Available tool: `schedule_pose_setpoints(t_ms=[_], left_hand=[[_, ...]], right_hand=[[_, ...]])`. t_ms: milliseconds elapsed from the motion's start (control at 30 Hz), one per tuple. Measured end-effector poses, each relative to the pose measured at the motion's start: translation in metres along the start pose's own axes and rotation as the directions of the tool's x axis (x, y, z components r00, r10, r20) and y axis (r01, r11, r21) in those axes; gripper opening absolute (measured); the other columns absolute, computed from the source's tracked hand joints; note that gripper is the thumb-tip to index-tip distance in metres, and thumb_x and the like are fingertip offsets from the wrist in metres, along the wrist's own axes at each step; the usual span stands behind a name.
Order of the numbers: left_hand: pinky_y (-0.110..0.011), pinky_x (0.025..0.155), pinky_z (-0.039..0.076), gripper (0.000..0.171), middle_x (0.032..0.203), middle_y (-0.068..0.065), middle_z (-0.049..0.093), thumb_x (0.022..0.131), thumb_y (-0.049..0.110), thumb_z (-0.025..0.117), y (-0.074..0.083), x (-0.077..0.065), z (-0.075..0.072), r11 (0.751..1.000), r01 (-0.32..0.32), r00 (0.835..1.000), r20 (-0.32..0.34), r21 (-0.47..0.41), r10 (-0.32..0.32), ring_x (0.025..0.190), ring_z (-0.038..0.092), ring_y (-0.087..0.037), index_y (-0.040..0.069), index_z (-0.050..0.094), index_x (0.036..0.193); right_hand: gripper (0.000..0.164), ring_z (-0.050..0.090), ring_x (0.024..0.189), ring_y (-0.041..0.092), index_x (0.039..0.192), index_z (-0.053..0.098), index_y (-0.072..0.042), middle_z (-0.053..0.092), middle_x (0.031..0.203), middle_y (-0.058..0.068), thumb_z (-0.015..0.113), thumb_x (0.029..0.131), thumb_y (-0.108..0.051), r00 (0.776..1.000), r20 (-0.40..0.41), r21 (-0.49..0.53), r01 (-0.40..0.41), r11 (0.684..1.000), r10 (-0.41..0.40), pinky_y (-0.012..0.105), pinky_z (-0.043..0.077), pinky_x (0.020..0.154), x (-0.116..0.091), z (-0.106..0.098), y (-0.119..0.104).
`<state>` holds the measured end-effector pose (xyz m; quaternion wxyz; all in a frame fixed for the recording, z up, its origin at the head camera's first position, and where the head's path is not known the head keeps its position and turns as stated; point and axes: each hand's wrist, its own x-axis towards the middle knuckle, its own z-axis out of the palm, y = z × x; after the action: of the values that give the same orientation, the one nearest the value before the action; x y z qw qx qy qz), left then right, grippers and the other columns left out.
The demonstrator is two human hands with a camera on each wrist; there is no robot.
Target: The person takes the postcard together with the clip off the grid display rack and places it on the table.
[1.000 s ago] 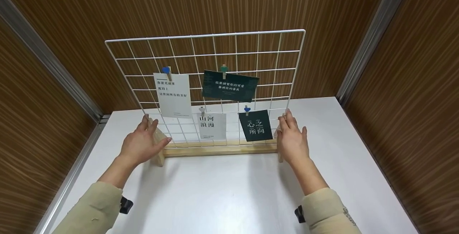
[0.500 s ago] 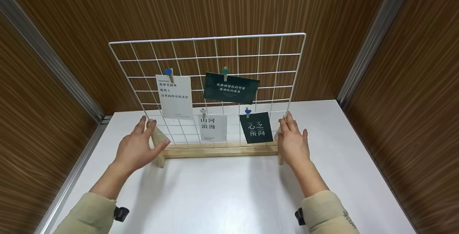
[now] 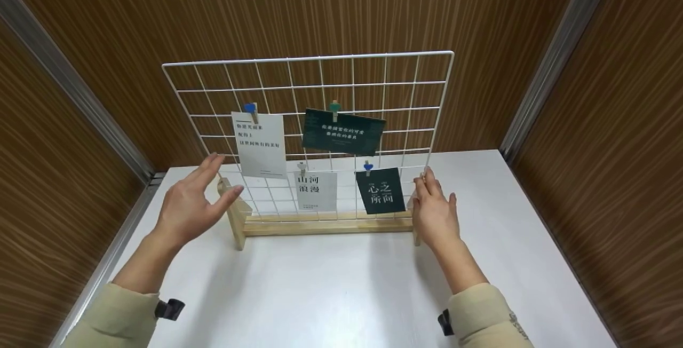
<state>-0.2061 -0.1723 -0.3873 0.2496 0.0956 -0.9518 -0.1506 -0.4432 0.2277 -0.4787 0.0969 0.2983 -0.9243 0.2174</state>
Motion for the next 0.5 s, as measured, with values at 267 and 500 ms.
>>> schedule_pose_setpoints(t_ms=[267, 500], left_hand=[[-0.051, 0.103, 0.054, 0.080, 0.166, -0.015, 0.041, 0.101, 0.056, 0.066, 0.008, 0.018, -0.015, 0.994, 0.017, 1.000, 0.016, -0.104, -0.016, 0.134, 0.060, -0.040, 0.009, 0.044, 0.162], [-0.052, 0.117, 0.041, 0.084, 0.172, -0.011, 0.031, 0.101, 0.053, 0.068, 0.009, 0.034, -0.021, 0.973, 0.002, 0.998, 0.061, -0.231, 0.013, 0.150, 0.044, -0.035, 0.011, 0.035, 0.166]], right_hand=[[0.048, 0.053, 0.132, 0.058, 0.152, 0.049, 0.004, 0.029, 0.166, 0.031, 0.057, 0.106, -0.007, 0.999, 0.049, -0.006, -0.010, 1.000, 0.010, 0.083, 0.029, 0.105, 0.001, -0.004, 0.001], [0.051, 0.050, 0.133, 0.060, 0.155, 0.047, 0.003, 0.023, 0.168, 0.032, 0.058, 0.107, -0.012, 0.994, 0.106, 0.017, -0.041, 0.999, 0.039, 0.076, 0.034, 0.108, 0.002, -0.019, -0.004]])
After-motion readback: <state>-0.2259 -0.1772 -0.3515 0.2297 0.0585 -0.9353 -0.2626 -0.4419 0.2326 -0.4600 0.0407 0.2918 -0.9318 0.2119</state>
